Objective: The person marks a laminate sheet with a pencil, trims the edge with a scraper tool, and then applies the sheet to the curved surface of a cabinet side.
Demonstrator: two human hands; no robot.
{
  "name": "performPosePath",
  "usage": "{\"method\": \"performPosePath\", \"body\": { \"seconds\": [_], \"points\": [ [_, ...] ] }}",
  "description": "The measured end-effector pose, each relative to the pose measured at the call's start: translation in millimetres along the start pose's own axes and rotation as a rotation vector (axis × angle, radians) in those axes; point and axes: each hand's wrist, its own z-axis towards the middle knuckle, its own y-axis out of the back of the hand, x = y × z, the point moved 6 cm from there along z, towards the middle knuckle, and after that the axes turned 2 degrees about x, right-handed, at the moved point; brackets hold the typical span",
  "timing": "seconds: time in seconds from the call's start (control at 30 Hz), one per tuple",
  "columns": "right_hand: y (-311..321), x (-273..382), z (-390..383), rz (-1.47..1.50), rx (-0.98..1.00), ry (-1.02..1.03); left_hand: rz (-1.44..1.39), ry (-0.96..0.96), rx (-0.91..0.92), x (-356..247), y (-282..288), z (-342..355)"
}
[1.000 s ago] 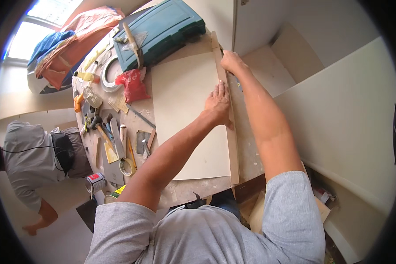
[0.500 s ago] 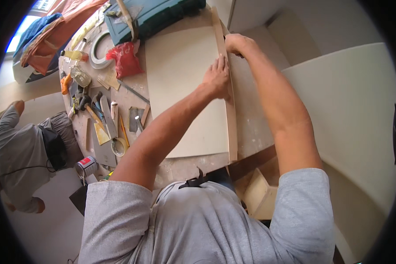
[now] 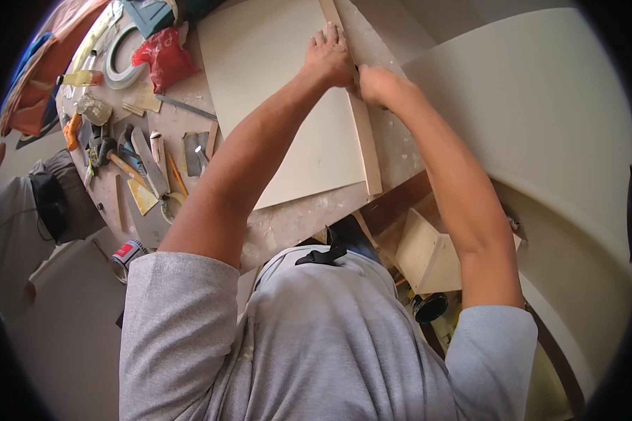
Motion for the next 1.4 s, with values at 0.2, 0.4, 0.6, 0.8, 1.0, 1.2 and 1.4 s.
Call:
{"method": "performPosePath", "body": {
  "seconds": [0.2, 0.4, 0.6, 0.8, 1.0, 1.2, 1.4],
  "points": [
    [-75.7, -35.3, -49.0, 0.004, -0.008, 0.017, -0.065, -0.013, 0.149, -22.6, 31.7, -26.3],
    [-134.4, -39.6, -122.0, 0.070, 0.006, 0.018, -0.058, 0.021, 0.163, -10.8, 24.6, -19.1],
    [-182.2, -58.3, -170.2, 0.165, 0.056, -0.067, -0.037, -0.028, 0.240, -24.4, 29.4, -20.3],
    [-129.8, -77.0, -153.1, 0.166, -0.141, 0.009, 0.060, 0.014, 0.051, -5.0, 3.6, 7.3],
    [64.3, -63.4, -15.6, 0.535, -0.396, 0.097, -0.029, 0.038, 0.113, -8.4, 14.3, -4.2],
    [133.2, -22.7, 136.2, 0.530, -0.365, 0.177, -0.003, 0.056, 0.171, -14.6, 26.5, -2.2],
    [138.1, 5.6, 199.7, 0.405, -0.424, 0.167, -0.035, 0.074, 0.189, -9.9, 24.2, -1.9]
  ]
}}
